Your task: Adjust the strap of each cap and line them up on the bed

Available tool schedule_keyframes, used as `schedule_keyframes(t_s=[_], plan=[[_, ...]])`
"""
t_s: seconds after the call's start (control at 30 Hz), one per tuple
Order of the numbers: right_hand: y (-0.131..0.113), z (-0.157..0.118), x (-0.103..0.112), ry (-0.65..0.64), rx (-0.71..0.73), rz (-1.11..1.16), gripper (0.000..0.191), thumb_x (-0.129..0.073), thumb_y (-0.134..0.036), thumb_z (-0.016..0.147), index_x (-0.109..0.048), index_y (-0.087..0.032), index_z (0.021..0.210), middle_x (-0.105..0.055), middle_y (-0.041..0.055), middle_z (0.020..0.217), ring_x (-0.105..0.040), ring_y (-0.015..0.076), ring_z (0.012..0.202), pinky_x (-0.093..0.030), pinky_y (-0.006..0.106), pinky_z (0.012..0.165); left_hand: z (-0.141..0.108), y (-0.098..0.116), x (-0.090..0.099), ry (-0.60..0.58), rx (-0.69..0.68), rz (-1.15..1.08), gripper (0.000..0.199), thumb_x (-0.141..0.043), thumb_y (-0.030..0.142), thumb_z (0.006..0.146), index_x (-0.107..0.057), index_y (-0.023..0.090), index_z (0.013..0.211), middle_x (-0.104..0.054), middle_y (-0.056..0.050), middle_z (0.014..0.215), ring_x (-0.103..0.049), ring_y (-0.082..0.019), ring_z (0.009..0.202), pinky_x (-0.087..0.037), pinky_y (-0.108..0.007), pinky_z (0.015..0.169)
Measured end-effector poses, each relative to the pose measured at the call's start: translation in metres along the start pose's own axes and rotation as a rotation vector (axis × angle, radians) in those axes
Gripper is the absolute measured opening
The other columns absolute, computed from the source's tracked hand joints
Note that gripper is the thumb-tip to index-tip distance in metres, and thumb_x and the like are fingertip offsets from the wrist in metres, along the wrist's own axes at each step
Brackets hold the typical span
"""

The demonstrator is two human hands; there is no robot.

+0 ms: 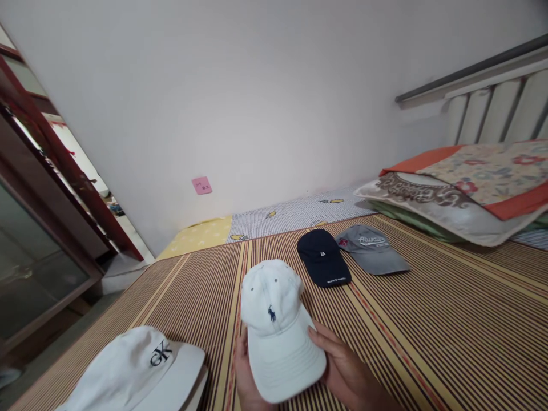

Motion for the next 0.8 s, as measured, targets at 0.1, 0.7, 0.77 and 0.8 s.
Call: schedule_keyframes(t_s=[0.1,0.7,0.77,0.8], plan=[[-0.006,0.001,0.006,0.044,0.015,-0.002,0.049,-0.093,-0.032,0.071,-0.079,-0.018,0.115,-0.078,0.0135,0.121,-0.070,0.0306,0.119,-0.042,0.047,0.114,0.007,-0.005,0.002,0.135,0.199,-0.620,0.067,-0.016,0.043,0.106,-0.075,0.017,0.123,-0.075,-0.013,0.122,-0.070,-0.022,0.120,-0.040,-0.041,0.116],[-0.026,0.021,0.050,0.342,0.137,0.043,0.053,-0.085,-0.035,0.079,-0.070,-0.016,0.126,-0.081,0.0120,0.114,-0.072,0.0317,0.116,-0.055,0.044,0.102,-0.028,-0.071,-0.042,0.434,0.823,-1.379,0.056,-0.055,0.053,0.097,-0.066,0.016,0.137,-0.067,-0.017,0.139,-0.042,-0.034,0.147,-0.021,-0.057,0.125],[-0.023,0.024,0.064,0.417,0.167,-0.013,0.053,-0.085,-0.038,0.079,-0.069,-0.015,0.125,-0.082,0.0128,0.109,-0.074,0.0329,0.111,-0.058,0.045,0.097,-0.030,-0.073,-0.038,0.519,0.876,-1.346,0.055,-0.059,0.049,0.096,-0.062,0.018,0.142,-0.068,-0.017,0.137,-0.048,-0.035,0.143,-0.027,-0.060,0.122],[-0.022,0.024,0.068,0.441,0.178,-0.036,0.054,-0.085,-0.039,0.079,-0.069,-0.015,0.124,-0.082,0.0131,0.108,-0.075,0.0332,0.110,-0.059,0.045,0.095,-0.031,-0.073,-0.036,0.559,0.897,-1.336,0.055,-0.060,0.047,0.095,-0.061,0.019,0.143,-0.069,-0.018,0.135,-0.051,-0.036,0.141,-0.030,-0.060,0.121]])
Point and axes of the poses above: each hand's wrist, its own z-axis towards the middle knuckle, its own x-axis out of the back of the hand, y = z × x, the point moved 6 cm from there along z, towards the middle knuckle
